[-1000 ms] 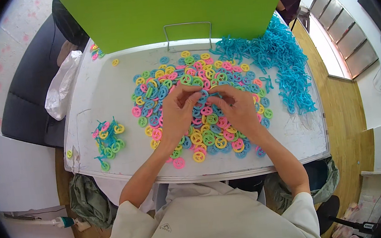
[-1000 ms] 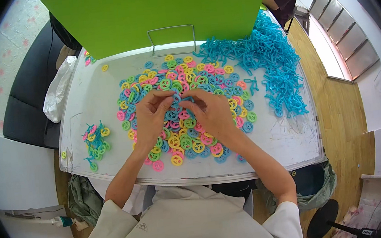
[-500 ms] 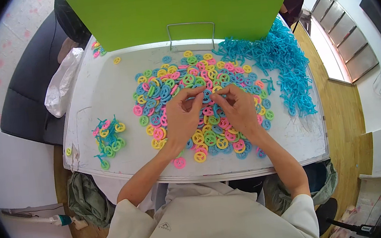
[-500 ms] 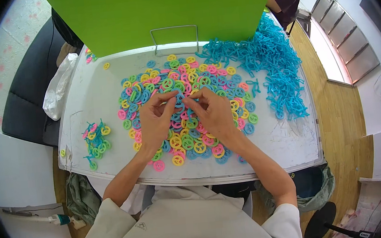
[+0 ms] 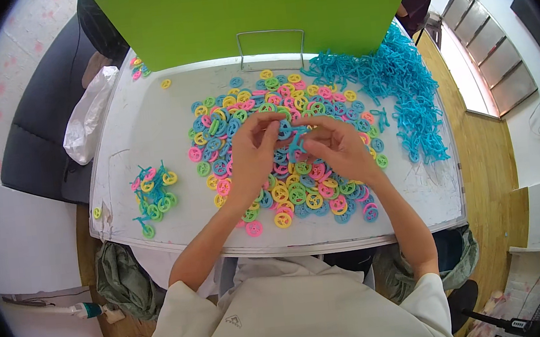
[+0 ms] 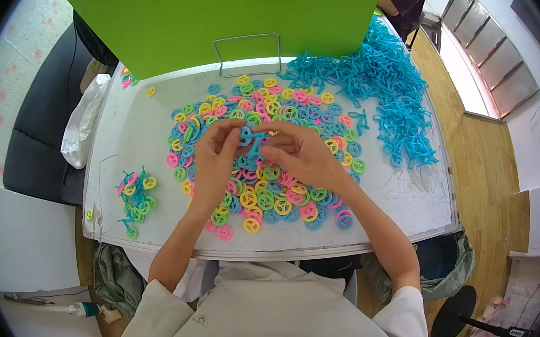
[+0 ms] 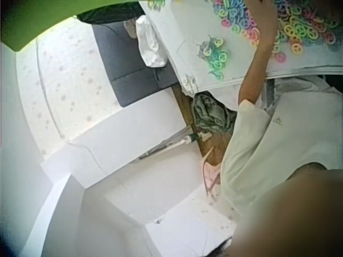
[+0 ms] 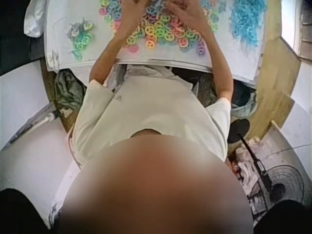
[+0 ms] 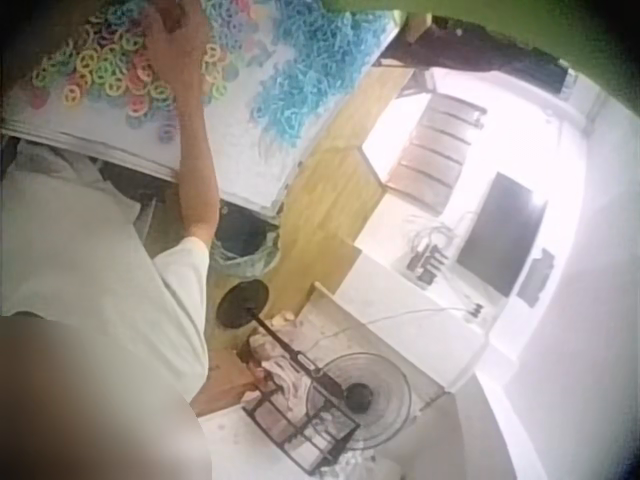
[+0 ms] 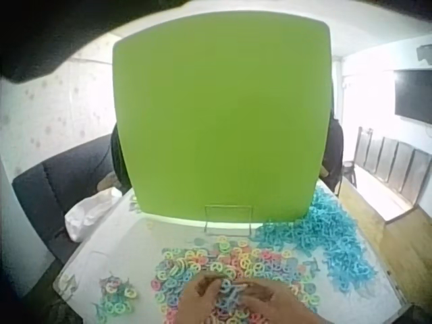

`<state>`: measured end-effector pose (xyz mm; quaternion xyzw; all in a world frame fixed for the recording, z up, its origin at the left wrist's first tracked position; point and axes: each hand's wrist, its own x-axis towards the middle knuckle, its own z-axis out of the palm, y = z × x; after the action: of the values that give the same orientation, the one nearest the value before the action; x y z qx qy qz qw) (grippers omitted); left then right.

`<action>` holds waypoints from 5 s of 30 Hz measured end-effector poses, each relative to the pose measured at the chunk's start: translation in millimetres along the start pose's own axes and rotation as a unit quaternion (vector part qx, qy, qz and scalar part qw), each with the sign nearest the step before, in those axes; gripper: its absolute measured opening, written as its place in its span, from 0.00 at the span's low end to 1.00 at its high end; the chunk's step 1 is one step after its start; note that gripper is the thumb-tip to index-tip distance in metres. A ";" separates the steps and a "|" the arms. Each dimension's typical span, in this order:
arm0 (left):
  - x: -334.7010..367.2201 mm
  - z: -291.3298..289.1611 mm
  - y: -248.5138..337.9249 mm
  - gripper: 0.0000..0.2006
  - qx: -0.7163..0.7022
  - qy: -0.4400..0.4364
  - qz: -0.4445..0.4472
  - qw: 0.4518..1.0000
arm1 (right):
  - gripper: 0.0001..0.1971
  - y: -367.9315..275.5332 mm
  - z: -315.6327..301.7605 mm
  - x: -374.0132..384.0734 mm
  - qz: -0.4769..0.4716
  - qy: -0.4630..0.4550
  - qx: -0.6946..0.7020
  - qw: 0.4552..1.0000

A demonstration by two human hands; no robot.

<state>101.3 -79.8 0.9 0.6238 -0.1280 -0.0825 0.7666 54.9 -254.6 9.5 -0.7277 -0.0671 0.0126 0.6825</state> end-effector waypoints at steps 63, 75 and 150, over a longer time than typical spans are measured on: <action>-12.7 5.5 -0.2 0.16 0.100 -0.013 0.081 0.992 | 0.10 2.8 24.6 -1.8 -0.083 0.234 -0.168 0.954; -10.9 2.0 -4.7 0.16 0.149 -0.042 0.155 0.976 | 0.10 -0.8 14.3 -8.3 -0.183 0.207 -0.225 0.935; -8.7 6.9 -2.4 0.05 0.161 -0.006 0.132 0.978 | 0.21 1.7 -1.9 3.4 0.040 0.013 0.036 0.998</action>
<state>91.0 -84.2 -1.0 0.7163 -0.2252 0.0373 0.6594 58.6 -256.2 8.2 -0.7051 -0.0281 0.0329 0.7078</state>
